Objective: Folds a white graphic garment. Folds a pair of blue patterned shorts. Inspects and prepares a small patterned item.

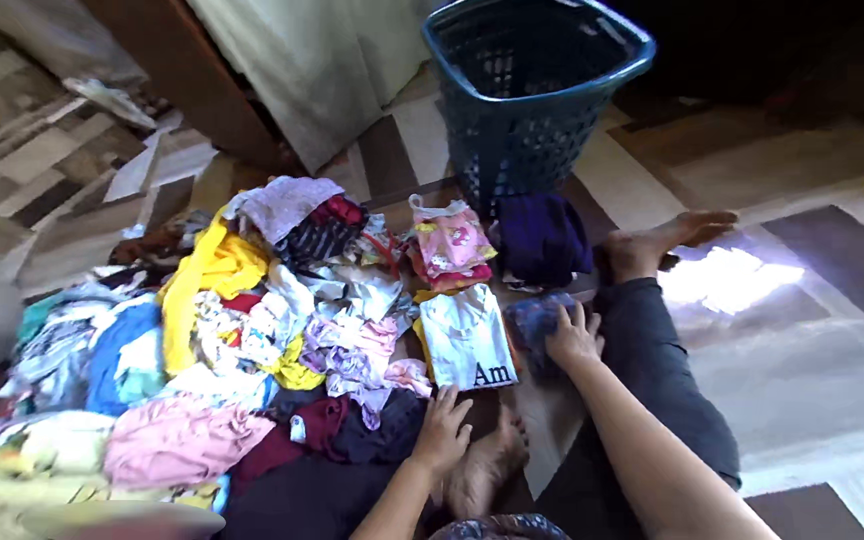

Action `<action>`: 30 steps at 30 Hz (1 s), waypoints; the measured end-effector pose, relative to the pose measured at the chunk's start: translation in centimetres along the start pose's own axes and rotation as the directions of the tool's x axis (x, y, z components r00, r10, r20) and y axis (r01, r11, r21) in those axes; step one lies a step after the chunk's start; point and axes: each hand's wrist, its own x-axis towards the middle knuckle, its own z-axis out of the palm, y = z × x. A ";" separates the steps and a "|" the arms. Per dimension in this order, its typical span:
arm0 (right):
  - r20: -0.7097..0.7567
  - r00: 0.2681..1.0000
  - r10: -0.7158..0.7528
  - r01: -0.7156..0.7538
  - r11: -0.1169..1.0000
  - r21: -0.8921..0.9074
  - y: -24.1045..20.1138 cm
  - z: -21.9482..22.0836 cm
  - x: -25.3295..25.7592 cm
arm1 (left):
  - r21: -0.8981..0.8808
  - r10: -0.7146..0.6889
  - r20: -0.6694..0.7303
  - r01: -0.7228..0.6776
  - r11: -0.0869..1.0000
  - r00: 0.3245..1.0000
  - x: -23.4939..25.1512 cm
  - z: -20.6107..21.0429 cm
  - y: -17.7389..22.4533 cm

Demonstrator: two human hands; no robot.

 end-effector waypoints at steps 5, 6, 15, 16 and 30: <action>0.027 1.000 0.013 -0.011 0.999 -0.042 -0.1 3.4 -0.3 | 0.110 0.061 -0.476 -0.010 0.994 0.877 -1.5 -1.2 -1.9; 0.011 1.000 -0.003 0.003 1.000 -0.016 0.0 3.3 0.1 | 0.157 0.033 -0.538 0.062 0.986 0.842 -1.6 -1.8 -2.3; -0.213 0.951 -0.225 0.241 0.969 0.052 -0.8 3.5 -2.0 | 0.054 -0.671 -0.406 0.749 0.660 0.621 -2.0 -8.0 -6.3; -0.250 0.924 -0.290 0.311 0.949 0.046 -1.2 3.8 -2.6 | 0.040 -0.685 -0.387 0.754 0.656 0.617 -1.7 -8.7 -6.3; -0.132 0.493 -0.860 0.867 0.475 0.147 -8.5 10.2 -12.1 | -0.421 -0.499 -0.583 0.288 0.860 0.641 -3.2 -17.2 -4.7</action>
